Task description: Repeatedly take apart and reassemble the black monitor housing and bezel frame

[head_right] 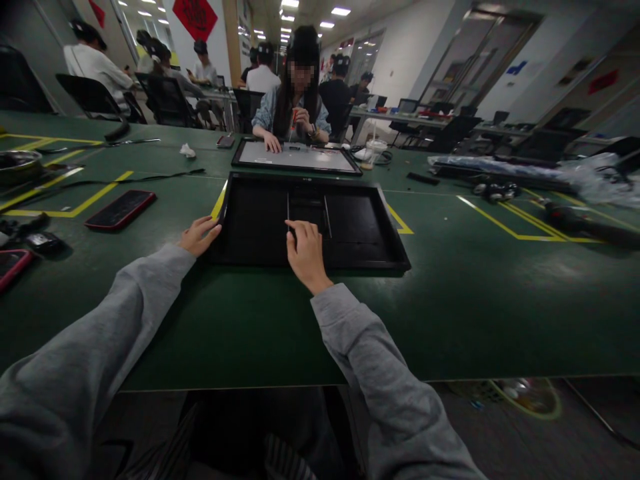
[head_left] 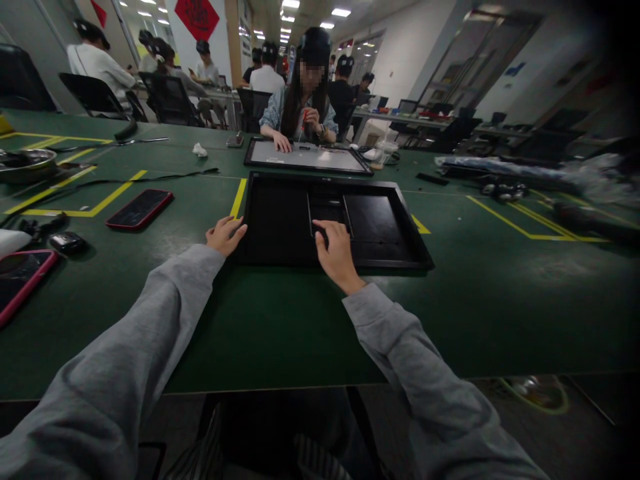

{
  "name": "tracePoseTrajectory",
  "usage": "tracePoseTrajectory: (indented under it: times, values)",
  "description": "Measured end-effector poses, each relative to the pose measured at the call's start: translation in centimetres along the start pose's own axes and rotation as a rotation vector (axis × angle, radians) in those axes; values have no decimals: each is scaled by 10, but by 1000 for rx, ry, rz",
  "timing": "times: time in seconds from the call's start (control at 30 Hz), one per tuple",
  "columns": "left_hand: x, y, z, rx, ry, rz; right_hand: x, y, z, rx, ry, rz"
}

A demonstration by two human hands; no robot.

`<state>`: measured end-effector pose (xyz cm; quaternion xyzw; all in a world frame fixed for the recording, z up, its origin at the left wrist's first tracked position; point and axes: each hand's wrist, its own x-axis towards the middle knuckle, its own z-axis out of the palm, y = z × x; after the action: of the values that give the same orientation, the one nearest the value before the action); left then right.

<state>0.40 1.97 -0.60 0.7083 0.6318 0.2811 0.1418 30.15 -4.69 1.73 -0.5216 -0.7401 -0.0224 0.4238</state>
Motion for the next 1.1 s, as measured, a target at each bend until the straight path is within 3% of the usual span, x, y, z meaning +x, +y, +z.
tracePoseTrajectory:
  times: [0.1,0.23,0.43,0.6,0.77,0.9,0.97,1.1]
  values:
    - [-5,11,9,-94,-83,52,-6,-27,13,54,-103,-23]
    - [-6,6,17,-193,-82,79,-10,-65,35,22,-256,-10]
    - [8,-11,25,-469,66,89,5,-122,85,-55,-411,106]
    - [11,-11,19,-597,168,109,21,-140,104,-147,-413,221]
    - [-1,-3,6,-567,235,127,20,-118,101,-146,-403,220]
    - [-9,-2,-4,-511,264,64,14,-74,94,-105,-257,203]
    - [-10,-4,-7,-536,260,40,11,-46,81,-126,-203,173]
    - [-6,-12,-6,-615,248,-6,3,14,36,-283,-237,159]
